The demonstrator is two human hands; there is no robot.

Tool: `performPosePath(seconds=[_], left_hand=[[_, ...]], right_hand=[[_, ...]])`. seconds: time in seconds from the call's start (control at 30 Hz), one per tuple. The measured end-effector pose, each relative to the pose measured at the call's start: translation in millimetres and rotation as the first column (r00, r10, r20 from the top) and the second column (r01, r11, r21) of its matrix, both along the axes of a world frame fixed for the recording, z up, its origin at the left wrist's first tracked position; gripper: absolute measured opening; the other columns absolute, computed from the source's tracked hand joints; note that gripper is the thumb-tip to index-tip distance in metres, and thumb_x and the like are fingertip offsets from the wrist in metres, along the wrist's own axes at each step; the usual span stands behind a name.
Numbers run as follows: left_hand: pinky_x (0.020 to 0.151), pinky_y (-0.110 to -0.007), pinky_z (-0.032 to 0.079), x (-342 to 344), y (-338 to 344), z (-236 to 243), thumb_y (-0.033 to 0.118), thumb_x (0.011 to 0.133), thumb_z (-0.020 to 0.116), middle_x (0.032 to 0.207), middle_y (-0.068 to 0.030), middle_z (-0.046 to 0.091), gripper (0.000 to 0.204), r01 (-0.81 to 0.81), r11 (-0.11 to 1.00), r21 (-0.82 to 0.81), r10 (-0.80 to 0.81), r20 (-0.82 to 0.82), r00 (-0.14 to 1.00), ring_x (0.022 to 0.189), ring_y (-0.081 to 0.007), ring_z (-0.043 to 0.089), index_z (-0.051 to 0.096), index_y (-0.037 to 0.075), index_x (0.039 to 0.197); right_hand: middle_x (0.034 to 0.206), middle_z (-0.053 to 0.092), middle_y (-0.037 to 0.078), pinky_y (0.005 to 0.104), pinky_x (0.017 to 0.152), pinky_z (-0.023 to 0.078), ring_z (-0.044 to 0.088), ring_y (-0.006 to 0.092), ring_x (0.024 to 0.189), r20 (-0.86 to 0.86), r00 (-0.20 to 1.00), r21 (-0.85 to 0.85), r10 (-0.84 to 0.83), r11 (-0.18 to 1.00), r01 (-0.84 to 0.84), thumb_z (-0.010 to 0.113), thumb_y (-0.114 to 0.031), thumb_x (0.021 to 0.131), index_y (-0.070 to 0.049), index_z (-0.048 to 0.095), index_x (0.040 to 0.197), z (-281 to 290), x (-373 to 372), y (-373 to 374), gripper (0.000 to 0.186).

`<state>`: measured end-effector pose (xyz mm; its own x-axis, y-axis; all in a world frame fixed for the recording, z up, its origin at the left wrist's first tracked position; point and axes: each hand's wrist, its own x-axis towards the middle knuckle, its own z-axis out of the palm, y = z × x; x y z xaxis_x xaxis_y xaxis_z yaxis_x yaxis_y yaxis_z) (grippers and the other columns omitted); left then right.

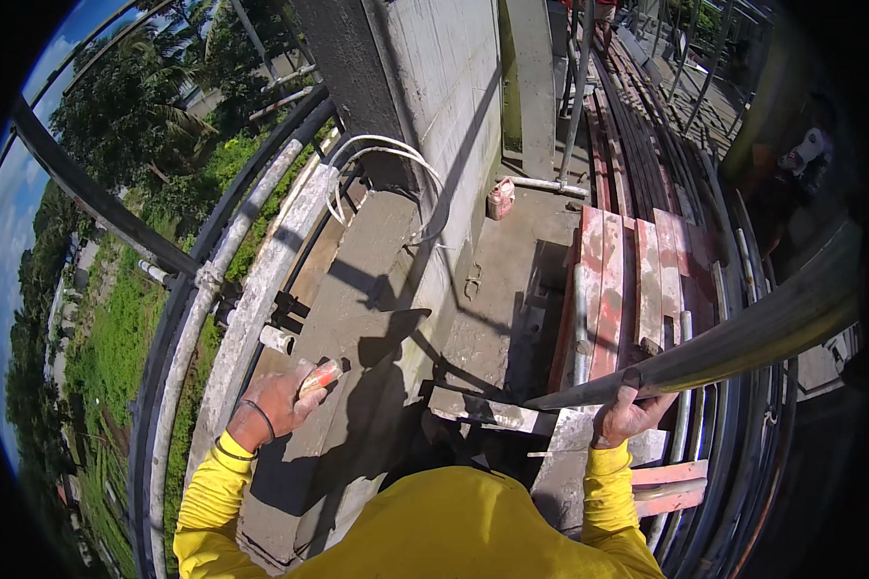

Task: The person smooths wet concrete on a construction beam using a trowel. They repeatedly level and finish the surface while standing on scaffolding.

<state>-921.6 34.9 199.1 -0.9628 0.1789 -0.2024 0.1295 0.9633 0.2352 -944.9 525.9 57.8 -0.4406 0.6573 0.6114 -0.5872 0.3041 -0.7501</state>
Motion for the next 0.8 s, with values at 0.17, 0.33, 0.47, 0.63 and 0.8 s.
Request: performPosePath(seconds=[0.17, 0.33, 0.47, 0.63, 0.8], left_hand=[[0.083, -0.054, 0.054, -112.7, -20.6, -26.8, 0.044, 0.104, 0.056, 0.111, -0.0281, 0.07, 0.051, -0.234, 0.954, -0.189, 0.211, -0.136, 0.968, 0.097, -0.0472, 0.069, 0.052, 0.013, 0.145], [0.085, -0.054, 0.055, -211.4, -14.8, -53.7, 0.052, 0.104, 0.05, 0.103, -0.0259, 0.073, 0.052, -0.097, 0.952, -0.289, 0.084, -0.058, 0.995, 0.097, -0.0457, 0.07, 0.058, 0.013, 0.138], [0.085, -0.052, 0.054, -265.3, -17.9, -81.0, 0.054, 0.104, 0.049, 0.103, -0.0252, 0.073, 0.052, -0.113, 0.961, -0.253, 0.127, 0.038, 0.991, 0.095, -0.0457, 0.07, 0.062, 0.015, 0.135], [0.102, -0.049, 0.05, -290.8, -14.7, -81.9, 0.054, 0.104, 0.047, 0.131, -0.0231, 0.067, 0.058, -0.088, 0.991, -0.097, 0.092, 0.038, 0.995, 0.12, -0.0435, 0.063, 0.053, 0.016, 0.147], [0.107, -0.046, 0.048, -326.1, -43.6, -97.8, 0.054, 0.101, 0.053, 0.139, -0.0205, 0.063, 0.059, -0.067, 0.997, -0.035, 0.069, 0.063, 0.996, 0.129, -0.0408, 0.059, 0.056, 0.015, 0.146]], right_hand=[[0.149, 0.05, 0.015, 0.0385, 0.109, 0.049, 0.057, 0.0248, 0.126, -0.029, 0.999, -0.02, -0.02, 1.0, 0.02, 0.07, -0.01, 0.096, -0.002, 0.026, 0.161, -17.2, -5.8, 9.4, 0.079], [0.147, 0.052, 0.019, 0.04, 0.103, 0.056, 0.062, 0.0278, 0.122, -0.095, 0.993, 0.027, -0.064, 0.997, 0.067, 0.071, -0.02, 0.097, -0.003, 0.023, 0.162, -25.0, -7.2, 14.9, 0.083], [0.137, 0.059, 0.023, 0.0396, 0.097, 0.058, 0.068, 0.0281, 0.11, -0.029, 0.994, 0.096, -0.108, 0.989, 0.11, 0.067, -0.03, 0.1, -0.001, 0.023, 0.161, -12.4, -7.8, 8.3, 0.08], [0.133, 0.062, 0.025, 0.0404, 0.093, 0.058, 0.069, 0.0295, 0.104, -0.003, 0.994, 0.16, -0.108, 0.981, 0.108, 0.065, -0.033, 0.102, 0.002, 0.03, 0.155, -5.5, -7.8, 9.0, 0.073], [0.129, 0.061, 0.027, 0.0398, 0.086, 0.058, 0.069, 0.0298, 0.097, -0.011, 0.991, 0.191, -0.13, 0.973, 0.13, 0.067, -0.035, 0.1, 0.006, 0.033, 0.15, 0.5, -9.4, 8.1, 0.073]])
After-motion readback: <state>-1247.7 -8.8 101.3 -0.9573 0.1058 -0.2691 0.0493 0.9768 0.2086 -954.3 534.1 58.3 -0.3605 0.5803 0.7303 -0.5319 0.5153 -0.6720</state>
